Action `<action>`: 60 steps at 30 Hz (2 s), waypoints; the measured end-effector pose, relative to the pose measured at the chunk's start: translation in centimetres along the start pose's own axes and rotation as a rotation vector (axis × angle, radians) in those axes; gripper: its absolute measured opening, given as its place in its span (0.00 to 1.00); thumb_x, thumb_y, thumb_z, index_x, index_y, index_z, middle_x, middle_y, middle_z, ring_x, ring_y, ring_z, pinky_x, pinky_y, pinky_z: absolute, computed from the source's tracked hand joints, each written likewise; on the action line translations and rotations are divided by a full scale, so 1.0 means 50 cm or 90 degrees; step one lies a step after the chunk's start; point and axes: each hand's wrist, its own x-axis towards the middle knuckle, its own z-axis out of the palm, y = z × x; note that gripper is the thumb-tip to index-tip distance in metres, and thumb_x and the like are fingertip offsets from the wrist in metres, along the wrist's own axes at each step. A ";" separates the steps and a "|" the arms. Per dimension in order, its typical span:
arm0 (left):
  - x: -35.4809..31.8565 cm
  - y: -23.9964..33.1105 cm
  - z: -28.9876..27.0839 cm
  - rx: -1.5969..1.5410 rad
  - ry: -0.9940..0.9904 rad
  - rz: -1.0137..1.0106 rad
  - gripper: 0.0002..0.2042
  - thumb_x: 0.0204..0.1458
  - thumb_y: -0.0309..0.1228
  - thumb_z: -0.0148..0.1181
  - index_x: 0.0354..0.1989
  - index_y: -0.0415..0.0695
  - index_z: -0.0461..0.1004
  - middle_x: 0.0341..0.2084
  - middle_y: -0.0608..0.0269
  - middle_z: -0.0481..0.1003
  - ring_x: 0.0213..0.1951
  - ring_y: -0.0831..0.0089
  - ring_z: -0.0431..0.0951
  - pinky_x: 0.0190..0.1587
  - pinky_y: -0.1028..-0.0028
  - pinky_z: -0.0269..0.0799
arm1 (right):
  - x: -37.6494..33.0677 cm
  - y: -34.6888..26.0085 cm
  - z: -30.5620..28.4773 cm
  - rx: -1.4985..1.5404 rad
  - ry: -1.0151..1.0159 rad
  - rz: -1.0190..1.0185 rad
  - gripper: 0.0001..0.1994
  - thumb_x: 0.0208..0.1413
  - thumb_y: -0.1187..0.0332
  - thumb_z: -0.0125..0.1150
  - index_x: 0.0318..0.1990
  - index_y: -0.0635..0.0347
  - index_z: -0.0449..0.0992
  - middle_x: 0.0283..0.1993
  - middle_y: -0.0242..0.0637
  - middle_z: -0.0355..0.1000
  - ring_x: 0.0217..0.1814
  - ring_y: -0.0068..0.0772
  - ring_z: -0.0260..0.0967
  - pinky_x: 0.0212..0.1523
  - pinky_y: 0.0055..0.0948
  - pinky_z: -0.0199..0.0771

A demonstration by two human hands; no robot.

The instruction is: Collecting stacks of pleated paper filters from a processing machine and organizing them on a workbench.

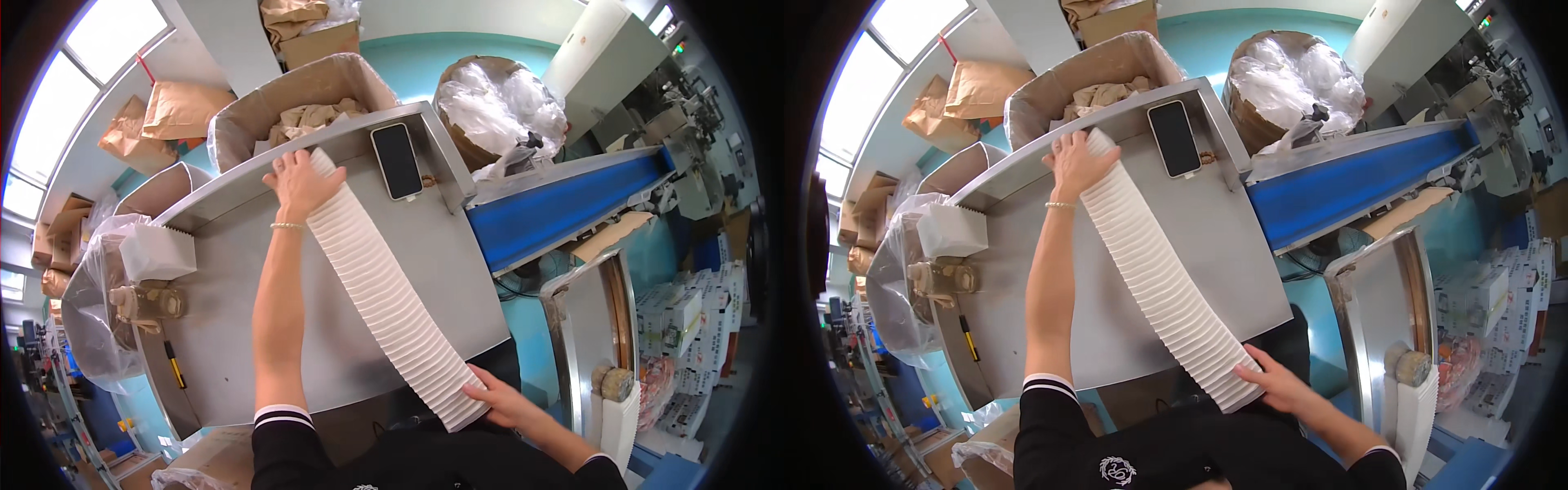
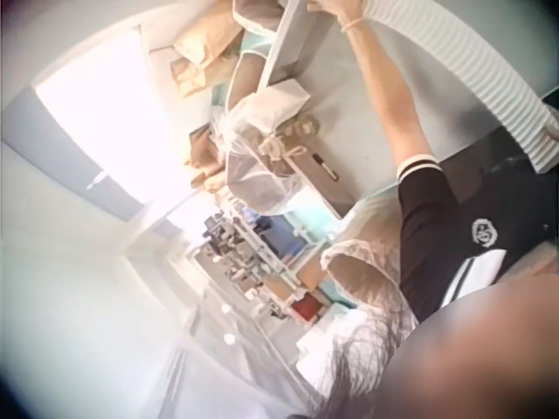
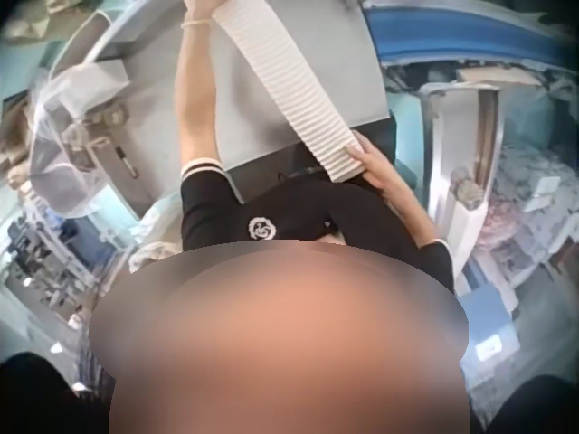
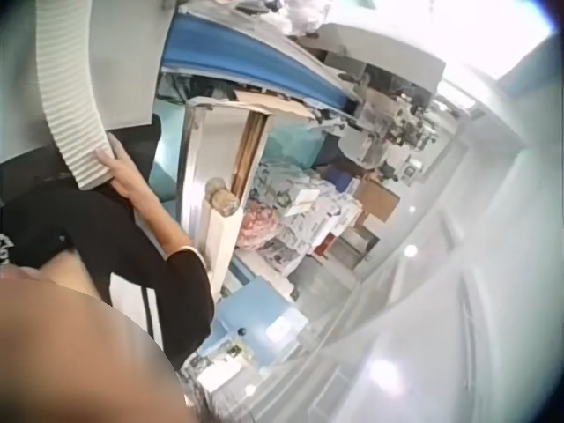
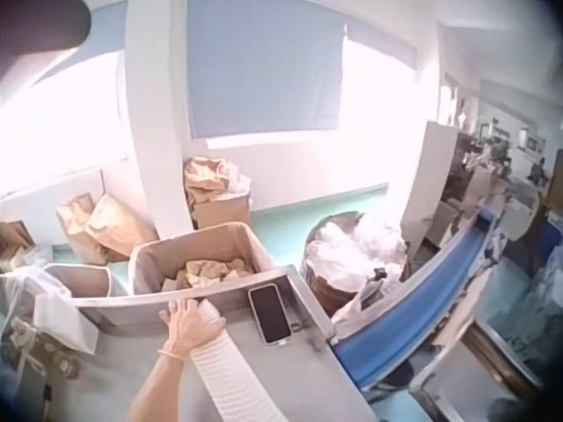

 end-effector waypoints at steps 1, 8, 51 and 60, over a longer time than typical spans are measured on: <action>-0.013 -0.016 -0.006 0.038 0.002 -0.028 0.32 0.39 0.57 0.62 0.45 0.42 0.73 0.50 0.53 0.70 0.57 0.55 0.63 0.56 0.52 0.50 | -0.005 -0.017 -0.008 -0.075 -0.008 -0.009 0.39 0.57 0.65 0.65 0.71 0.59 0.47 0.63 0.42 0.62 0.65 0.35 0.60 0.64 0.37 0.62; -0.272 -0.126 -0.075 0.099 0.042 -0.245 0.33 0.42 0.55 0.61 0.49 0.40 0.70 0.50 0.48 0.67 0.58 0.49 0.61 0.57 0.44 0.52 | -0.015 -0.212 -0.105 -0.654 -0.039 -0.028 0.37 0.52 0.51 0.68 0.66 0.56 0.63 0.60 0.38 0.69 0.62 0.31 0.65 0.62 0.29 0.62; -0.641 -0.380 -0.205 0.119 0.184 -0.674 0.47 0.49 0.69 0.47 0.65 0.39 0.59 0.60 0.39 0.64 0.62 0.44 0.63 0.64 0.55 0.55 | 0.234 -0.305 -0.008 -0.279 0.050 -0.367 0.17 0.63 0.59 0.57 0.50 0.63 0.72 0.39 0.30 0.74 0.36 0.19 0.69 0.37 0.24 0.69; -0.626 -0.375 -0.187 0.108 0.167 -0.652 0.46 0.50 0.69 0.47 0.65 0.38 0.59 0.60 0.39 0.64 0.62 0.43 0.62 0.64 0.54 0.55 | 0.221 -0.306 0.007 -0.382 0.101 -0.499 0.18 0.63 0.56 0.57 0.47 0.64 0.73 0.40 0.32 0.73 0.40 0.20 0.66 0.44 0.22 0.68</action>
